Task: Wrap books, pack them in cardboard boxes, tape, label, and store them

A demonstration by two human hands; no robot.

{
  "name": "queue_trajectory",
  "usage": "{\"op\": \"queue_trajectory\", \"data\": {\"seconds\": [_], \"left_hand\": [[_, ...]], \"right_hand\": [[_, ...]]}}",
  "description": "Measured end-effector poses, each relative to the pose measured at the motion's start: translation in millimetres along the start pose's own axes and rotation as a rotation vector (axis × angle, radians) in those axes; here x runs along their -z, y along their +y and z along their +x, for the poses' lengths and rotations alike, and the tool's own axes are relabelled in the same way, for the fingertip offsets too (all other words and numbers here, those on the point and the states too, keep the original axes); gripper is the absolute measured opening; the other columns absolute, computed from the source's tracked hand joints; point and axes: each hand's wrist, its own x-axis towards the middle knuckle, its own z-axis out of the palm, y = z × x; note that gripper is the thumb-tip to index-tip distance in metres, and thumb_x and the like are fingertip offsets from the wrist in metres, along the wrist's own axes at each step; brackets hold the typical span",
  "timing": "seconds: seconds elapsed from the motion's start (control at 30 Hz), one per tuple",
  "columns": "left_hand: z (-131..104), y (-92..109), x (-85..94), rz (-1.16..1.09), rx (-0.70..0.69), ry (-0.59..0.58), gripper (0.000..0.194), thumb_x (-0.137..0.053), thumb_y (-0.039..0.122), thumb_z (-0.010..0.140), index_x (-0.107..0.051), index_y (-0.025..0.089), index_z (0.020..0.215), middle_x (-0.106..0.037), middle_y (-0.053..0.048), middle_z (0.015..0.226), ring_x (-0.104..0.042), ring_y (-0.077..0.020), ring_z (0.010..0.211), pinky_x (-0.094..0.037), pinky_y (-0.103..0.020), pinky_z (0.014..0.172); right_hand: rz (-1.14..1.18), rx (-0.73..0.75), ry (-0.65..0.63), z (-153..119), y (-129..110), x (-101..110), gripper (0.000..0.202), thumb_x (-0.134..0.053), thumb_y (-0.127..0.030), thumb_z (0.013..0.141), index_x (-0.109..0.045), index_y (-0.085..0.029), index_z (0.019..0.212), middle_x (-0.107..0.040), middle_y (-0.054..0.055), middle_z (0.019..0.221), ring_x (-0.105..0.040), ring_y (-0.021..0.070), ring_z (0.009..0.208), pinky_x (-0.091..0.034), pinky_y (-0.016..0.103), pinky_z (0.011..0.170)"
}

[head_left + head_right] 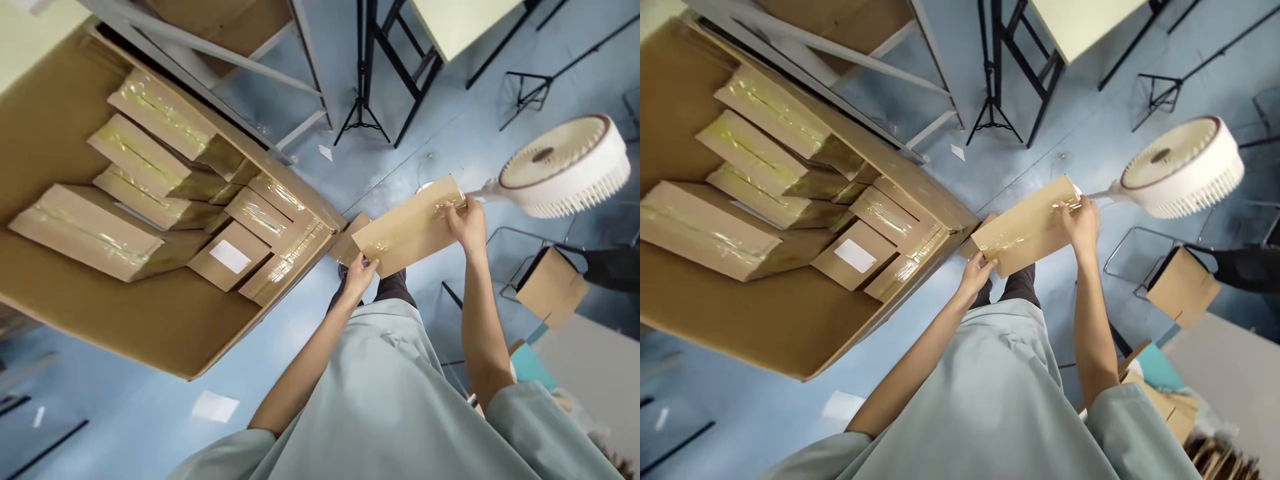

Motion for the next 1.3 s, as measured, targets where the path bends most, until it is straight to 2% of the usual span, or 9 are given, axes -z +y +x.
{"op": "queue_trajectory", "data": {"seconds": [0.17, 0.33, 0.43, 0.6, 0.87, 0.97, 1.03, 1.17, 1.3], "left_hand": [[96, 4, -68.4, -0.377, 0.122, 0.129, 0.021, -0.084, 0.01, 0.082, -0.068, 0.02, 0.091, -0.079, -0.008, 0.105, -0.075, -0.0226, 0.112, -0.052, -0.044, 0.12], [187, 0, -107.9, -0.752, 0.256, 0.145, 0.011, -0.074, 0.011, 0.092, -0.065, 0.018, 0.092, -0.078, -0.013, 0.104, -0.079, -0.0219, 0.1, -0.06, -0.045, 0.114], [241, -1, -112.3, -0.928, 0.279, 0.165, 0.009, -0.069, 0.008, 0.094, -0.067, 0.016, 0.094, -0.078, -0.015, 0.106, -0.08, -0.0221, 0.103, -0.061, -0.041, 0.113], [310, -8, -94.9, -1.125, 0.276, 0.23, 0.014, -0.07, 0.004, 0.092, -0.065, 0.017, 0.093, -0.078, -0.015, 0.106, -0.079, -0.0228, 0.113, -0.06, -0.037, 0.115], [361, -23, -53.6, -1.229, 0.265, 0.298, 0.013, -0.065, 0.005, 0.096, -0.064, 0.018, 0.093, -0.078, -0.013, 0.101, -0.079, -0.021, 0.117, -0.061, -0.034, 0.115], [349, -23, -44.6, -1.195, 0.285, 0.33, 0.011, -0.068, 0.008, 0.096, -0.066, 0.018, 0.099, -0.079, -0.016, 0.116, -0.078, -0.0209, 0.124, -0.06, -0.033, 0.117], [326, -21, -43.1, -1.149, 0.311, 0.331, 0.016, -0.071, 0.009, 0.094, -0.069, 0.017, 0.107, -0.078, -0.019, 0.129, -0.076, -0.0234, 0.131, -0.058, -0.037, 0.121], [251, -11, -42.2, -1.03, 0.332, 0.298, 0.025, -0.073, 0.01, 0.09, -0.072, 0.017, 0.115, -0.077, -0.023, 0.139, -0.072, -0.0282, 0.14, -0.055, -0.044, 0.126], [167, 10, -34.5, -0.899, 0.301, 0.2, 0.015, -0.073, 0.011, 0.089, -0.074, 0.016, 0.104, -0.082, -0.022, 0.127, -0.074, -0.0295, 0.138, -0.051, -0.044, 0.129]], "right_hand": [[-0.108, 0.348, -0.17, 162, -64, -101, 0.051, -0.063, -0.051, 0.102, -0.064, -0.011, 0.133, -0.065, 0.025, 0.131, -0.056, 0.0438, 0.133, -0.042, 0.071, 0.118], [-0.074, 0.768, -0.248, 243, -136, -213, 0.052, -0.061, -0.05, 0.107, -0.06, -0.01, 0.141, -0.054, 0.025, 0.149, -0.045, 0.0468, 0.148, -0.026, 0.084, 0.124], [-0.057, 0.949, -0.335, 257, -176, -276, 0.049, -0.059, -0.045, 0.109, -0.06, -0.011, 0.144, -0.055, 0.022, 0.148, -0.045, 0.045, 0.151, -0.017, 0.085, 0.129], [-0.109, 1.1, -0.481, 252, -220, -358, 0.048, -0.056, -0.041, 0.111, -0.058, -0.011, 0.149, -0.06, 0.019, 0.147, -0.046, 0.0399, 0.152, -0.012, 0.078, 0.136], [-0.199, 1.11, -0.753, 236, -249, -476, 0.059, -0.061, -0.041, 0.109, -0.053, -0.013, 0.16, -0.049, 0.018, 0.172, -0.025, 0.0375, 0.17, 0.006, 0.074, 0.139], [-0.308, 1.079, -0.867, 221, -241, -480, 0.063, -0.069, -0.034, 0.104, -0.054, -0.01, 0.16, -0.054, 0.018, 0.17, -0.027, 0.0361, 0.171, 0.001, 0.07, 0.14], [-0.389, 1.009, -0.93, 205, -227, -455, 0.06, -0.068, -0.027, 0.104, -0.054, -0.005, 0.158, -0.058, 0.021, 0.166, -0.029, 0.0358, 0.171, 0.0, 0.067, 0.14], [-0.418, 0.77, -1.037, 160, -183, -363, 0.047, -0.055, -0.024, 0.11, -0.061, -0.012, 0.155, -0.054, 0.018, 0.171, -0.024, 0.0314, 0.174, 0.002, 0.057, 0.142], [-0.395, 0.591, -1.008, 103, -141, -264, 0.046, -0.053, -0.027, 0.111, -0.066, -0.018, 0.154, -0.07, 0.016, 0.157, -0.048, 0.0309, 0.162, -0.012, 0.057, 0.14]]}}
